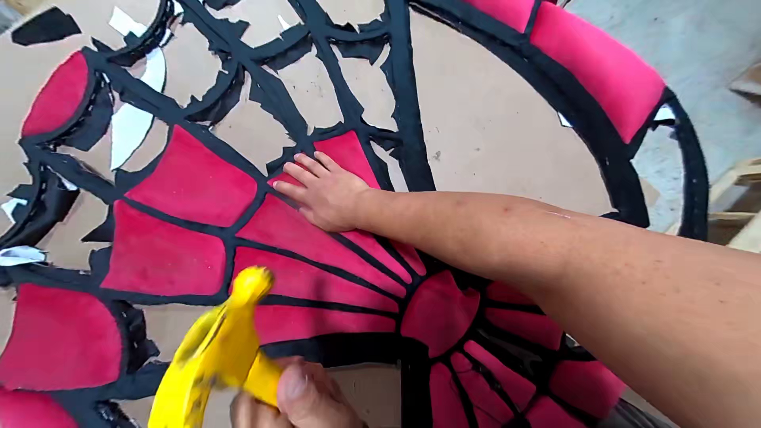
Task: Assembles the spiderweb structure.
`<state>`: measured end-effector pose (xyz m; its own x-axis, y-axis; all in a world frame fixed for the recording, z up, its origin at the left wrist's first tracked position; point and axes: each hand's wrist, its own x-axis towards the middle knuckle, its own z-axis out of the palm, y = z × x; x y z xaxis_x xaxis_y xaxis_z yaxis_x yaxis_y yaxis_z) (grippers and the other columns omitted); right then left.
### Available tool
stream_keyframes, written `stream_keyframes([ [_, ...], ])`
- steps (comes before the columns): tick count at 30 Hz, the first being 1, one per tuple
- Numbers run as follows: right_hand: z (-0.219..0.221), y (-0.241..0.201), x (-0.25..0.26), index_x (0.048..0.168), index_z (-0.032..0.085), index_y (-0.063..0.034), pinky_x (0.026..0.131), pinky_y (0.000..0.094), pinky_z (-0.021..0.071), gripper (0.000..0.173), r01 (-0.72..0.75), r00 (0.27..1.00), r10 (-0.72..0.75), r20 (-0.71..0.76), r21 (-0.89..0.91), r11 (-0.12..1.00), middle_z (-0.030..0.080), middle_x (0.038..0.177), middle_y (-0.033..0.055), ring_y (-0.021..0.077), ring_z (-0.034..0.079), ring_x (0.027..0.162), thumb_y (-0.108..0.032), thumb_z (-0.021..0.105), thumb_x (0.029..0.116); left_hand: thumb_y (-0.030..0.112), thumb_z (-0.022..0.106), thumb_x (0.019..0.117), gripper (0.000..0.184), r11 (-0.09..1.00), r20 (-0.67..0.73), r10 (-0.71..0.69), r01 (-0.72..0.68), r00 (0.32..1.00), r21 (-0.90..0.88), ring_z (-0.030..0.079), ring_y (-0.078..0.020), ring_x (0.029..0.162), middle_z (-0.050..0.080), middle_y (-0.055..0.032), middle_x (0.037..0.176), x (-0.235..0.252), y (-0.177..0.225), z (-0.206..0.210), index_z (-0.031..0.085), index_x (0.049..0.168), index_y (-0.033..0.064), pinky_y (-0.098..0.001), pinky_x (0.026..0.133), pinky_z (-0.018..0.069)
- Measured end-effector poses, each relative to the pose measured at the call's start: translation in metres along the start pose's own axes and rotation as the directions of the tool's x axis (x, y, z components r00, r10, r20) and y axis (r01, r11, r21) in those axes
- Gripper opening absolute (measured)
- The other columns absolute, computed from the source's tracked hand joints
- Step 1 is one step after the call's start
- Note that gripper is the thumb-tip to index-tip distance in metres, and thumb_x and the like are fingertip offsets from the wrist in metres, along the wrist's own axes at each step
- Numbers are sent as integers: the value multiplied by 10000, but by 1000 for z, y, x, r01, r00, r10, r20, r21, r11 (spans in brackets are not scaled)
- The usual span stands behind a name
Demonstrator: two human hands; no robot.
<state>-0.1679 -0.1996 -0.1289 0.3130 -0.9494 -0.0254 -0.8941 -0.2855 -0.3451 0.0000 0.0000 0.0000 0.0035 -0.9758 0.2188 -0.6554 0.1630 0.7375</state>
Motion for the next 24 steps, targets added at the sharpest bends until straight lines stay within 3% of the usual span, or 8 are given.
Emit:
stream_keyframes([
  [2, -1, -1, -1, 1608, 357, -315, 1272, 575, 131, 581, -5, 1000, 5, 11, 7, 1000, 299, 1677, 83, 328, 186, 1571, -433, 404, 1041, 225, 457, 1083, 393, 994, 45, -10, 5, 999, 109, 602, -63, 621, 612, -47, 782, -16, -9, 23, 572, 1126, -149, -262, 609, 559],
  [5, 0, -2, -2, 1597, 383, -308, 1270, 579, 145, 571, -4, 1000, 4, -4, 17, 1000, 318, 1667, 92, 330, 205, 1566, -426, 433, 1040, 316, 535, 1067, 388, 904, 325, -164, 9, 931, 428, 677, -305, 565, 649, -155, 647, -13, -29, 44, 657, 1021, -49, -509, 539, 563],
  [10, -3, -1, -2, 1605, 365, -319, 1273, 572, 135, 575, -18, 1000, 18, 11, 7, 1000, 303, 1675, 87, 325, 189, 1571, -415, 423, 1040, 306, 404, 1107, 433, 994, 44, 12, -17, 999, 112, 537, -43, 569, 543, -36, 752, 0, -3, 13, 555, 1089, -99, -240, 545, 515],
  [13, -3, 1, -1, 1605, 364, -315, 1272, 573, 136, 577, -10, 1000, 10, 8, -8, 1000, 299, 1676, 89, 326, 183, 1572, -418, 425, 1041, 305, 507, 1075, 396, 935, 213, 13, -87, 977, 343, 674, -254, 549, 648, -138, 649, -16, -24, 57, 651, 994, -55, -459, 522, 571],
  [15, 3, -4, -2, 1595, 386, -317, 1268, 574, 157, 577, 3, 1000, -3, -21, -2, 1000, 328, 1662, 97, 329, 212, 1564, -424, 439, 1031, 333, 509, 1073, 406, 928, 326, -81, -48, 942, 370, 654, -266, 528, 627, -125, 626, -10, -26, 46, 656, 1015, -40, -468, 500, 554],
  [19, -2, 2, 2, 1586, 408, -304, 1251, 574, 207, 606, 19, 1000, -19, -14, 10, 1000, 355, 1647, 109, 336, 256, 1547, -434, 492, 1000, 315, 428, 1101, 450, 960, 66, -139, 118, 988, 254, 577, -133, 534, 572, -79, 678, -11, -25, -6, 585, 1118, -106, -346, 516, 533],
  [21, -9, 10, 14, 1512, 516, -285, 1196, 554, 311, 586, 35, 998, -33, -47, 32, 999, 470, 1559, 80, 299, 372, 1481, -470, 529, 956, 317, 469, 1090, 411, 916, 33, -248, 224, 968, 333, 608, -212, 577, 595, -119, 694, -11, -44, -23, 607, 1092, -70, -430, 555, 529],
  [24, -11, 20, 25, 1337, 681, -236, 1114, 484, 407, 468, 39, 985, -29, -168, 60, 997, 616, 1375, 31, 230, 529, 1319, -478, 449, 1011, 302, 555, 1058, 384, 864, 20, -318, 281, 948, 417, 677, -337, 728, 678, -206, 842, -10, -85, -34, 631, 1167, -59, -545, 665, 549],
])
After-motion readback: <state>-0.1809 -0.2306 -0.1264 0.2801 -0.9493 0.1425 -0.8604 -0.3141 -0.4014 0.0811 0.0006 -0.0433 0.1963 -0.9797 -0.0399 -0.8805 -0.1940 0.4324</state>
